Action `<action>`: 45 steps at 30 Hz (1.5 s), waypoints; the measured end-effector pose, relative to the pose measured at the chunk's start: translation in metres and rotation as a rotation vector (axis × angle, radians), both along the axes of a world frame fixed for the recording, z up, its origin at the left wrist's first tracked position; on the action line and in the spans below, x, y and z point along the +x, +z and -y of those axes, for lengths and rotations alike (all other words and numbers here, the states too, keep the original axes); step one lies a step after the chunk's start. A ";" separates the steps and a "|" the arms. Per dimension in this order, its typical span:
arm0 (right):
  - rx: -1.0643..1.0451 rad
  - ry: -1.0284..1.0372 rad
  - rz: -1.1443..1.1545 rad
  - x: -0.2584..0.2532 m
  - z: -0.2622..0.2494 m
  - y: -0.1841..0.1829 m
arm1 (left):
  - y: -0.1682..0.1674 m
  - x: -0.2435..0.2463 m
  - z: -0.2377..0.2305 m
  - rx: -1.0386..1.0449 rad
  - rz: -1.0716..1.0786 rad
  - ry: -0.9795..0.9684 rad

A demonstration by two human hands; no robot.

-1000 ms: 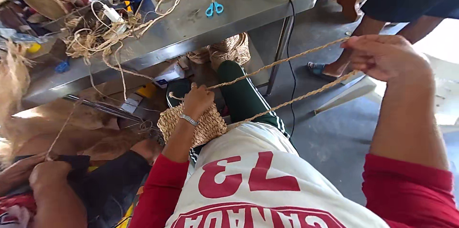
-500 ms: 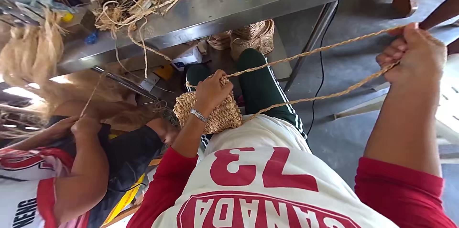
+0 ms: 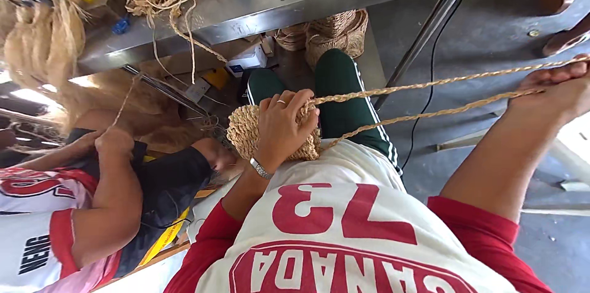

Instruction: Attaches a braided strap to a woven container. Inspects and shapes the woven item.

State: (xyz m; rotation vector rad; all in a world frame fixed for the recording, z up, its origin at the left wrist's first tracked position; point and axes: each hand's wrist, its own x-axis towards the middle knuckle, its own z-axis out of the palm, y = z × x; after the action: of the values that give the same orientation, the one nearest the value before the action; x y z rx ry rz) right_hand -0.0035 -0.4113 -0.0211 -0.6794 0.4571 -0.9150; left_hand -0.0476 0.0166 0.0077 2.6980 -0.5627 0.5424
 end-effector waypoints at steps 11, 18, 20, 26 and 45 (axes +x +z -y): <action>-1.249 0.196 -0.746 -0.035 -0.027 0.033 | 0.002 -0.029 -0.024 -0.291 0.058 -0.147; -1.675 0.612 -0.153 -0.050 -0.167 0.071 | 0.005 -0.033 -0.019 -0.318 0.054 -0.120; -1.709 0.832 -0.083 -0.051 -0.206 0.054 | 0.006 -0.034 -0.019 -0.324 0.058 -0.120; -1.469 0.974 0.061 -0.051 -0.245 0.039 | 0.007 -0.031 -0.029 -0.306 0.108 -0.148; -1.205 0.987 0.099 -0.059 -0.252 0.028 | -0.006 -0.031 -0.028 -0.449 0.184 -0.131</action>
State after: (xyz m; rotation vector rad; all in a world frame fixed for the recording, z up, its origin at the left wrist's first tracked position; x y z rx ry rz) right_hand -0.0626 -0.1597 0.0065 -1.7250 -0.5989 -0.1666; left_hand -0.0783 0.0451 0.0017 2.1871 -0.5800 0.7810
